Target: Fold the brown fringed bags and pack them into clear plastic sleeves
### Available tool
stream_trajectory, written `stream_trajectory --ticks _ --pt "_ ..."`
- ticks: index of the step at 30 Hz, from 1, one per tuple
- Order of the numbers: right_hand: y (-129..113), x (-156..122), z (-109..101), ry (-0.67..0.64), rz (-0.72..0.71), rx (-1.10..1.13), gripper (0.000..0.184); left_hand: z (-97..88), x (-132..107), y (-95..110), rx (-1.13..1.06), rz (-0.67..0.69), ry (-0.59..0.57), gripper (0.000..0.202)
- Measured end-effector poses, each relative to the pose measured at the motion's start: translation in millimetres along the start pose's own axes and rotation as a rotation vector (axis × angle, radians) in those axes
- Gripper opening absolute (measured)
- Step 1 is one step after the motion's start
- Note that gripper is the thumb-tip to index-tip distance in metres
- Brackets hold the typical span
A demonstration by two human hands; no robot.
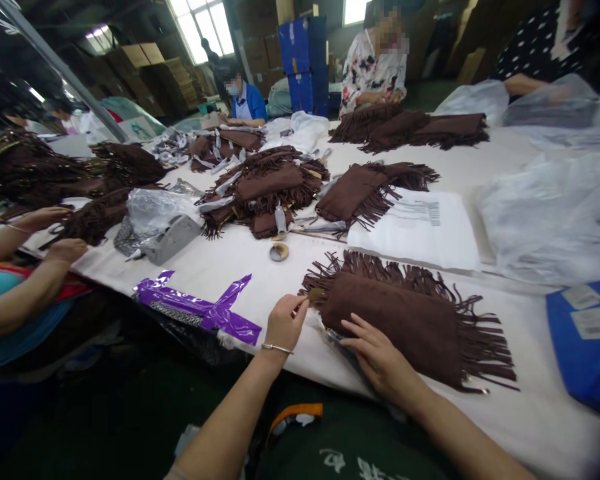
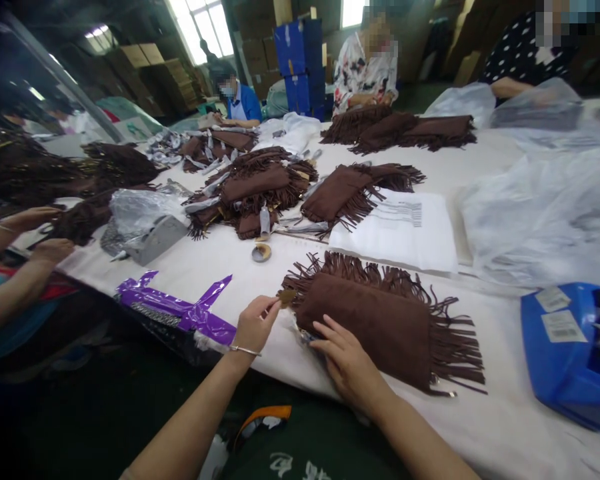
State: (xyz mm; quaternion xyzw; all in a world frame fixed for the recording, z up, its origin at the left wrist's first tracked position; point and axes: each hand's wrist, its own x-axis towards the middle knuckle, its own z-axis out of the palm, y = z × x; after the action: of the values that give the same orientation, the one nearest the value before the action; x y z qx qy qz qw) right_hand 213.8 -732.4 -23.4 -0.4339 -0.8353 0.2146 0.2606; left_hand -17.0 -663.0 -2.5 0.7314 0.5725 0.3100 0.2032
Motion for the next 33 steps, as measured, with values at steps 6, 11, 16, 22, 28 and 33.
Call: stream_trajectory --ticks 6,11,16,22,28,33 --pt "-2 21 -19 0.217 0.049 -0.078 0.044 47.8 26 37 -0.277 0.042 -0.347 0.015" --pt "18 23 1 0.019 0.171 -0.316 0.043 47.2 42 15 -0.369 -0.15 -0.269 0.029" --pt "5 24 14 -0.039 0.261 -0.407 0.069 11.0 18 -24 -0.421 -0.438 -0.141 0.029" --pt "-15 28 32 -0.074 0.27 -0.458 0.078 4.5 -26 -20 -0.746 -0.813 -0.19 0.039" --pt "8 30 33 -0.085 0.218 -0.537 0.061 16.9 -28 -6 -1.23 -1.034 -0.281 0.046" --pt "22 26 24 -0.044 0.132 -0.513 0.065 39.0 -18 4 -1.493 -1.0 -0.447 0.06"
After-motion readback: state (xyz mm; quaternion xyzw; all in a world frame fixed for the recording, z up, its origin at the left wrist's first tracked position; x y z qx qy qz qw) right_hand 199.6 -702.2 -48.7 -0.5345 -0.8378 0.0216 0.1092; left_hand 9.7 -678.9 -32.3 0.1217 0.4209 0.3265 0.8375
